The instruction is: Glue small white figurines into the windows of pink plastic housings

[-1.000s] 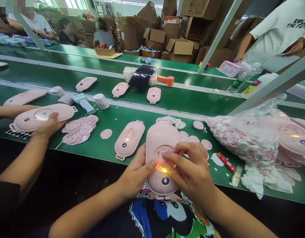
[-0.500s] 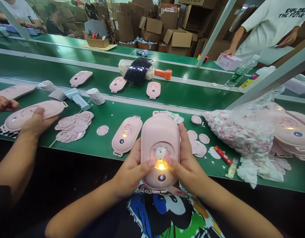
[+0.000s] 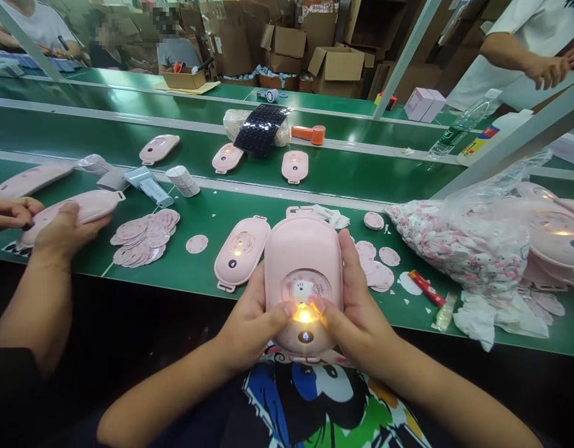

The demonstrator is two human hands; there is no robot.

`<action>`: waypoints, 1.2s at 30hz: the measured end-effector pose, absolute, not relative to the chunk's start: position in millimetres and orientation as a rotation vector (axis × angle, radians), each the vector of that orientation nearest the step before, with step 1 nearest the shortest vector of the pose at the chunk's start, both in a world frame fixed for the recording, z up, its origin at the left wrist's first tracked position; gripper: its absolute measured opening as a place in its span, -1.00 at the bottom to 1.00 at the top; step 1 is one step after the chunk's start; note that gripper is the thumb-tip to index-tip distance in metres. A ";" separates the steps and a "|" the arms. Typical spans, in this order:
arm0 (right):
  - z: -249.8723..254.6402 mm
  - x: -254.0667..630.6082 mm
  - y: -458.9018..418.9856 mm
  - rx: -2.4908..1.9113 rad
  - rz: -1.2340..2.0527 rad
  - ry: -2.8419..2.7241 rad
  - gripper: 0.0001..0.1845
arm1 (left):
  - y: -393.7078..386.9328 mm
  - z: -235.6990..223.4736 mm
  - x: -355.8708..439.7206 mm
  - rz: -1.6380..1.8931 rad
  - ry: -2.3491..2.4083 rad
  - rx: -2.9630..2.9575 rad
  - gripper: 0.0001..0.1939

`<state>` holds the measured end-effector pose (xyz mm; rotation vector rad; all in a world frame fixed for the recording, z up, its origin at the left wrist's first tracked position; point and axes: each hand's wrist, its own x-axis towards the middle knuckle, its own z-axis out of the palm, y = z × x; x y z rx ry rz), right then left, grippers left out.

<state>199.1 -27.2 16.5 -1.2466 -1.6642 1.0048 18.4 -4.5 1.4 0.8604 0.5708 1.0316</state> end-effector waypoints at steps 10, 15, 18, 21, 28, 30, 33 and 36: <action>19.0 197.1 -33.9 -1.241 0.930 -1.708 -0.05 | -4.2 0.8 28.3 1.140 0.664 0.852 -0.47; 17.9 196.8 -36.3 -1.254 0.915 -1.722 -0.01 | -3.0 0.2 29.9 1.157 0.637 0.852 -0.51; 16.5 196.4 -38.5 -1.273 0.893 -1.728 -0.01 | -0.1 0.3 28.5 1.116 0.635 0.855 -0.50; 15.6 195.9 -39.7 -1.265 0.842 -1.748 0.00 | 3.6 -2.0 26.3 1.084 0.615 0.866 -0.46; 16.6 197.3 -37.2 -1.337 0.815 -1.757 -0.05 | 8.4 -7.3 27.2 1.057 0.622 0.805 -0.65; 16.1 198.5 -36.9 -1.366 0.840 -1.745 -0.04 | 8.9 -6.7 27.9 1.071 0.607 0.775 -0.64; 14.9 199.6 -36.7 -1.382 0.844 -1.745 -0.03 | 8.6 -6.6 28.2 1.060 0.597 0.788 -0.56; 14.3 199.9 -35.7 -1.384 0.827 -1.745 -0.02 | 6.9 -7.5 28.1 1.034 0.630 0.822 -0.45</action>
